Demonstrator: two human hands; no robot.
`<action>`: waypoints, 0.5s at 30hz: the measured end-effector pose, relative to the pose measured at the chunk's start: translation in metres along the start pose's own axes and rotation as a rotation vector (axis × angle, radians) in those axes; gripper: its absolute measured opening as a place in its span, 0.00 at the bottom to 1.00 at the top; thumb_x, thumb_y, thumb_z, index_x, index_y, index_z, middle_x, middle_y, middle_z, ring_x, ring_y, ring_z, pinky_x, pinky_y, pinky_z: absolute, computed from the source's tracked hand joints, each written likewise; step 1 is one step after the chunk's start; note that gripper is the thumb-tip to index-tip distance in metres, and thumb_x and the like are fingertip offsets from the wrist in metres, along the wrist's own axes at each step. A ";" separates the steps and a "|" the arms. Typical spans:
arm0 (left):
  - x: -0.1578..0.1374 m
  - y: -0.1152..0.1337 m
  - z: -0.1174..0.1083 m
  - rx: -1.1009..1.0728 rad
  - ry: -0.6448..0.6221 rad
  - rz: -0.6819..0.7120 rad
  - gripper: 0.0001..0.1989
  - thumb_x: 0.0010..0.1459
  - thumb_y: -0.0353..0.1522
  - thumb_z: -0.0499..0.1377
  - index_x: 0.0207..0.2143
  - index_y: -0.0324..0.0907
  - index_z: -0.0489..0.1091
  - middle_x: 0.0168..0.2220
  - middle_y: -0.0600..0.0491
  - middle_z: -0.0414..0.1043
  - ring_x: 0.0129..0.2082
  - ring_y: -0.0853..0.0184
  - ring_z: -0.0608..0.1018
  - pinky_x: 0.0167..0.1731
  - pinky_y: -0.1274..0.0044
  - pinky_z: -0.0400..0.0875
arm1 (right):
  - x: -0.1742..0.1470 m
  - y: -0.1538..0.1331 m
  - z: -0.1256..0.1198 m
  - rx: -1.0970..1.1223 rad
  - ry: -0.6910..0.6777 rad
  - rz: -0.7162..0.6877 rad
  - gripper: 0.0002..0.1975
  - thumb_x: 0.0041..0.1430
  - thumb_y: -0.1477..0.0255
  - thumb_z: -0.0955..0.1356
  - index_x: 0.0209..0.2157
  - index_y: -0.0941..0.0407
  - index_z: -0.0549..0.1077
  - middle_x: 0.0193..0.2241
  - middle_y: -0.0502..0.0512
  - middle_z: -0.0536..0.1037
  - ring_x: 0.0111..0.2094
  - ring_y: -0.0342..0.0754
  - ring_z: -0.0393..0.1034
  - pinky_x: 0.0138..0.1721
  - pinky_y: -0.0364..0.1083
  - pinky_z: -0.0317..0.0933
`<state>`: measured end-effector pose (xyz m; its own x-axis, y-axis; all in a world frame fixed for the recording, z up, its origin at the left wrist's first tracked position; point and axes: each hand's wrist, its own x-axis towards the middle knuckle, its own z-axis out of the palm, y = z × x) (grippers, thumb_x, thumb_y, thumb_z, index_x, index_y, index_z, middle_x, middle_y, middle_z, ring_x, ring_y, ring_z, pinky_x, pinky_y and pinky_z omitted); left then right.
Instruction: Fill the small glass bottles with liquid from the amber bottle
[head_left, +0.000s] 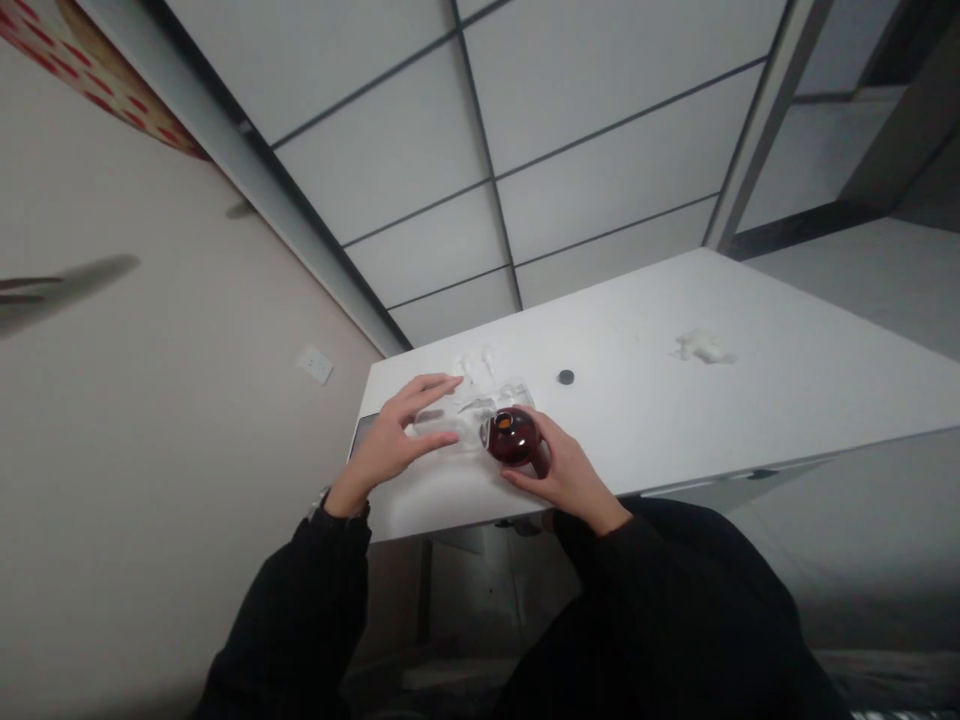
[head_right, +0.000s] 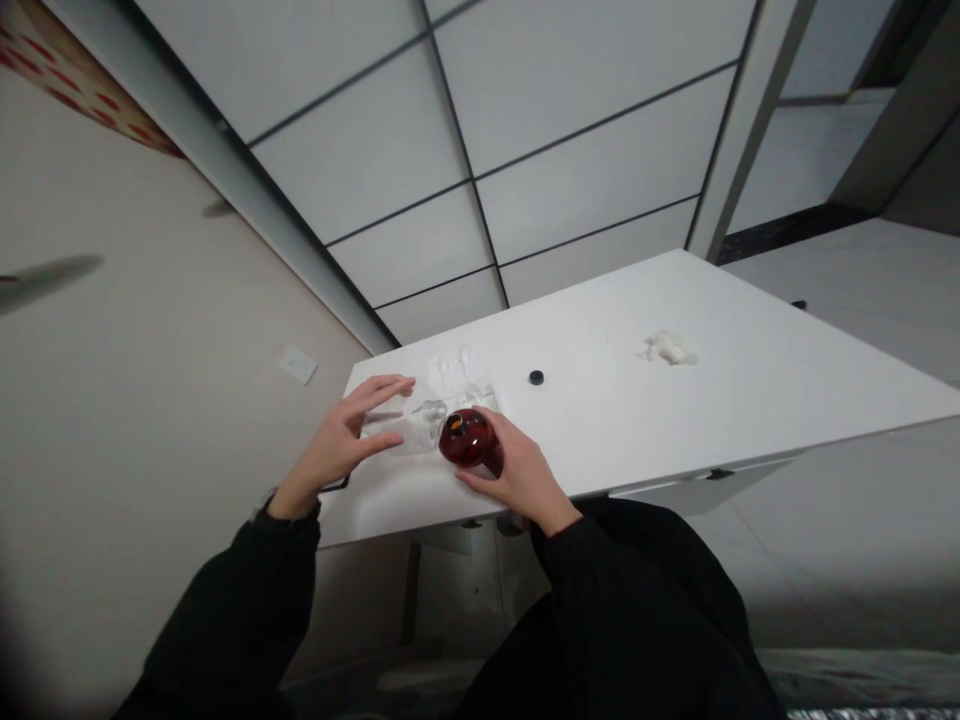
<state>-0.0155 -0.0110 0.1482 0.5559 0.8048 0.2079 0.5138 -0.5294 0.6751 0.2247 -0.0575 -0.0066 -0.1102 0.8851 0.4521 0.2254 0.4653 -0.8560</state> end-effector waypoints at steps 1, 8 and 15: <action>-0.007 -0.011 0.009 -0.113 0.061 -0.024 0.33 0.59 0.51 0.69 0.63 0.50 0.74 0.63 0.43 0.71 0.66 0.49 0.73 0.56 0.64 0.79 | 0.000 0.000 0.000 -0.003 0.000 -0.002 0.39 0.57 0.61 0.77 0.67 0.53 0.65 0.64 0.65 0.75 0.66 0.63 0.70 0.68 0.63 0.64; -0.032 -0.062 0.065 -0.737 0.470 -0.220 0.47 0.53 0.59 0.69 0.69 0.57 0.59 0.71 0.41 0.60 0.60 0.49 0.79 0.44 0.67 0.84 | -0.001 0.003 0.002 -0.001 0.028 -0.011 0.39 0.57 0.60 0.77 0.67 0.52 0.65 0.64 0.65 0.74 0.67 0.63 0.69 0.69 0.64 0.63; -0.027 -0.064 0.057 -0.721 0.434 -0.181 0.51 0.43 0.54 0.77 0.65 0.49 0.66 0.63 0.39 0.72 0.65 0.46 0.75 0.50 0.69 0.82 | -0.002 0.003 0.001 0.004 0.022 -0.017 0.39 0.57 0.61 0.77 0.67 0.53 0.65 0.64 0.65 0.74 0.67 0.63 0.69 0.69 0.63 0.63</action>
<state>-0.0259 -0.0140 0.0596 0.1308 0.9696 0.2068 -0.0523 -0.2015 0.9781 0.2247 -0.0574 -0.0106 -0.0931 0.8766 0.4722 0.2198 0.4806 -0.8489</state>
